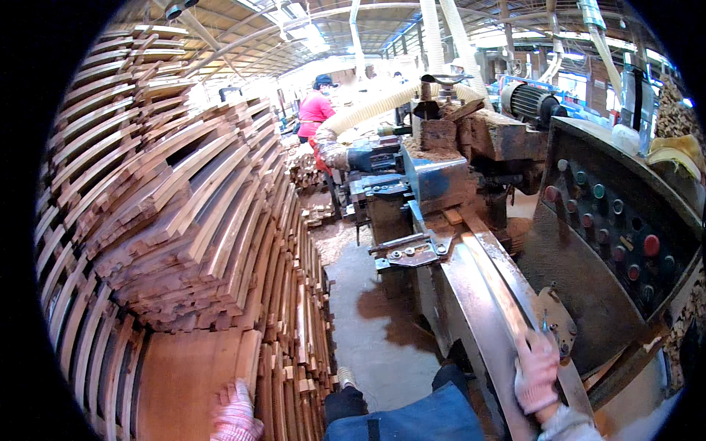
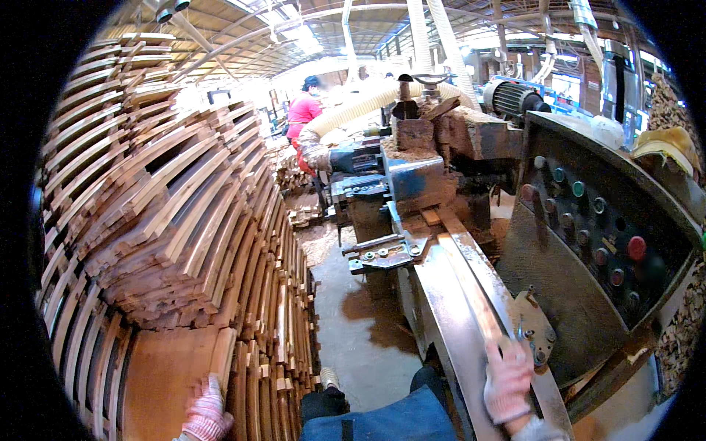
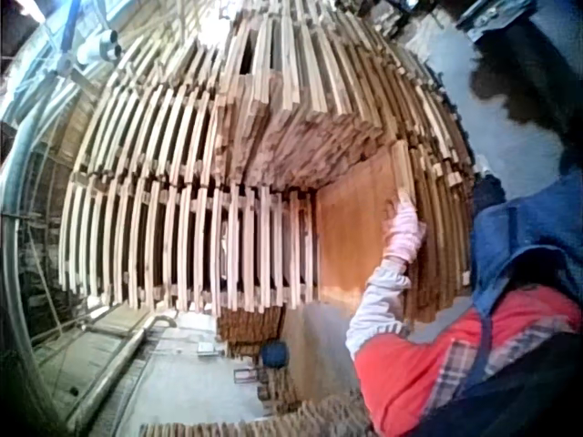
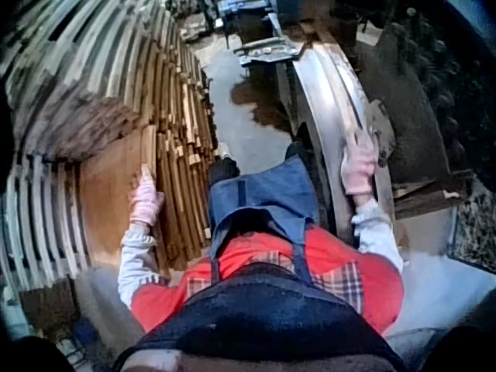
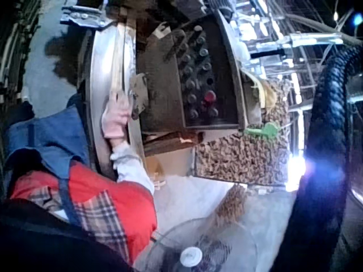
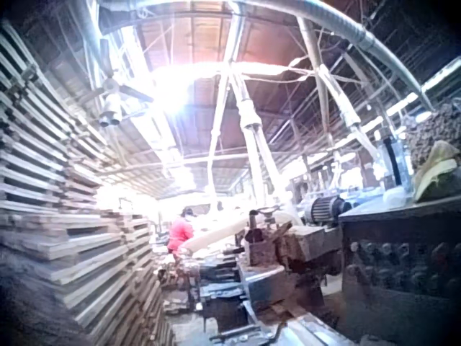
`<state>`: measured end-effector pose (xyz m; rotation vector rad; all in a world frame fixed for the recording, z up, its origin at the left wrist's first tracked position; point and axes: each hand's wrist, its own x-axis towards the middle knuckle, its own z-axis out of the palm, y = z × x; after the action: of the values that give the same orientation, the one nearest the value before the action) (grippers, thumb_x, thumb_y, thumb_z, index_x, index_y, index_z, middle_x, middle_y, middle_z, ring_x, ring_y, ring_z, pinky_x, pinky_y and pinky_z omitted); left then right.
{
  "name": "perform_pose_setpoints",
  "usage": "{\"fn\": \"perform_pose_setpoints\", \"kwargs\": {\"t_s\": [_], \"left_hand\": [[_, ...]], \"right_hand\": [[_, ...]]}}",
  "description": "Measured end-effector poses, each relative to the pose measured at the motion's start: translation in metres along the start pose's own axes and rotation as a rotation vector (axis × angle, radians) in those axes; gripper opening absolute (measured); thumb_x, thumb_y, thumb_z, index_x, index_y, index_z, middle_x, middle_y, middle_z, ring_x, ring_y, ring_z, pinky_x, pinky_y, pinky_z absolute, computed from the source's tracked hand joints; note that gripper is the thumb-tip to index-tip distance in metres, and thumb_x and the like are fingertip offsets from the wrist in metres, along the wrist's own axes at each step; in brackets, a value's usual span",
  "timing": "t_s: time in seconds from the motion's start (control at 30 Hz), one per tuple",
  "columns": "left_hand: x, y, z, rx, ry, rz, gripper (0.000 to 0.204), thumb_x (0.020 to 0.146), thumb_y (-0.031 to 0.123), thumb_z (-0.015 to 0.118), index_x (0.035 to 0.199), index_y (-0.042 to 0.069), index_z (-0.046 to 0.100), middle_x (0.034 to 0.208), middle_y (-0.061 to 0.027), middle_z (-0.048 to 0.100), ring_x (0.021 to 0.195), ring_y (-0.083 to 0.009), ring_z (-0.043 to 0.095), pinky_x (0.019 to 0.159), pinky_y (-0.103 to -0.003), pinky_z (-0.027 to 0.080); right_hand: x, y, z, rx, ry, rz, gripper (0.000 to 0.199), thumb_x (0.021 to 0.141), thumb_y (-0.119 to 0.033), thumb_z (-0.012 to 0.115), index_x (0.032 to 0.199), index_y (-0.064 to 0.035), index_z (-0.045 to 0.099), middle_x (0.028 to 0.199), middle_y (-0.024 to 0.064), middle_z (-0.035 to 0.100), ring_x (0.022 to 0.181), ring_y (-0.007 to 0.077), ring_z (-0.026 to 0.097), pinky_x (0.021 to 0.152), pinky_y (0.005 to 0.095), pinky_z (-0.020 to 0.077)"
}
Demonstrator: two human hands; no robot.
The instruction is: The person picks up individual wood planks from a large stack and feeds them one at a time into an industrial woodworking machine.
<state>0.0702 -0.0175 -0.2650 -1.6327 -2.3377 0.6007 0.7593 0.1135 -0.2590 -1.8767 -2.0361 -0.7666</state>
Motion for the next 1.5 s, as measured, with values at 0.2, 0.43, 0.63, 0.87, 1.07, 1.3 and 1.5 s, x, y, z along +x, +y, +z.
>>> {"fn": "perform_pose_setpoints", "kwargs": {"t_s": [0.2,0.43,0.63,0.87,1.07,1.3,1.5], "left_hand": [[-0.075,0.034,-0.251,-0.43,-0.227,0.181,0.088,0.079,0.014,0.079,0.155,0.003,0.038,0.151,-0.025,0.053,0.114,-0.0457,0.068,0.101,-0.056,0.056],[-0.005,0.12,-0.32,-0.05,0.43,1.11,0.045,0.094,0.015,0.061,0.139,0.01,0.052,0.116,-0.0137,0.06,0.084,-0.0256,0.07,0.061,-0.042,0.06],[0.045,0.248,-0.35,-0.021,0.816,1.317,0.051,0.093,0.02,0.062,0.142,0.012,0.055,0.126,-0.0098,0.063,0.093,-0.0218,0.069,0.081,-0.039,0.054],[0.066,0.268,-0.346,-0.329,0.851,1.168,0.063,0.092,0.019,0.065,0.152,0.011,0.049,0.149,-0.0171,0.059,0.137,-0.039,0.058,0.12,-0.058,0.042],[0.061,0.131,-0.283,-0.305,0.393,0.596,0.089,0.074,0.024,0.089,0.15,0.004,0.048,0.145,-0.0203,0.058,0.133,-0.0407,0.056,0.114,-0.054,0.045],[0.001,0.009,-0.149,-0.197,-0.112,-0.036,0.12,0.079,0.049,0.086,0.165,-0.006,0.023,0.167,-0.0297,0.036,0.153,-0.0503,0.037,0.125,-0.054,0.037],[-0.021,0.025,-0.144,-0.148,-0.127,-0.044,0.129,0.077,0.047,0.086,0.164,-0.013,0.014,0.168,-0.036,0.029,0.153,-0.0531,0.035,0.124,-0.056,0.036]], "right_hand": [[0.161,-0.016,0.074,0.168,-0.033,-0.047,0.049,0.095,-0.017,0.061,0.144,-0.0208,0.06,0.122,0.0116,0.065,0.109,0.0336,0.063,0.088,0.0484,0.0515],[0.185,-0.064,-0.004,1.077,-0.226,-0.442,0.071,0.093,-0.027,0.075,0.157,-0.0072,0.051,0.157,0.0177,0.056,0.139,0.0375,0.058,0.118,0.044,0.0459],[0.094,-0.049,-0.137,0.833,-0.439,-0.481,0.1,0.08,-0.035,0.086,0.162,-0.0055,0.039,0.149,0.028,0.056,0.127,0.0372,0.065,0.102,0.0455,0.0555],[-0.073,0.01,-0.128,0.382,-0.314,0.04,0.086,0.085,-0.03,0.082,0.16,-0.0065,0.046,0.135,0.019,0.067,0.108,0.0395,0.067,0.093,0.0482,0.0553],[-0.032,-0.005,-0.091,0.218,-0.243,0.329,0.093,0.079,-0.022,0.083,0.161,-0.0026,0.042,0.131,0.0205,0.066,0.115,0.0431,0.062,0.1,0.0521,0.0485],[0.146,-0.01,0.041,0.527,0.322,0.131,0.084,0.089,-0.021,0.073,0.163,-0.0028,0.039,0.151,0.0271,0.056,0.128,0.0462,0.059,0.113,0.0513,0.0451],[0.206,-0.026,0.071,0.517,0.187,0.29,0.081,0.092,-0.025,0.074,0.163,-0.0051,0.04,0.15,0.0251,0.057,0.129,0.0453,0.059,0.113,0.0517,0.0448]]}}
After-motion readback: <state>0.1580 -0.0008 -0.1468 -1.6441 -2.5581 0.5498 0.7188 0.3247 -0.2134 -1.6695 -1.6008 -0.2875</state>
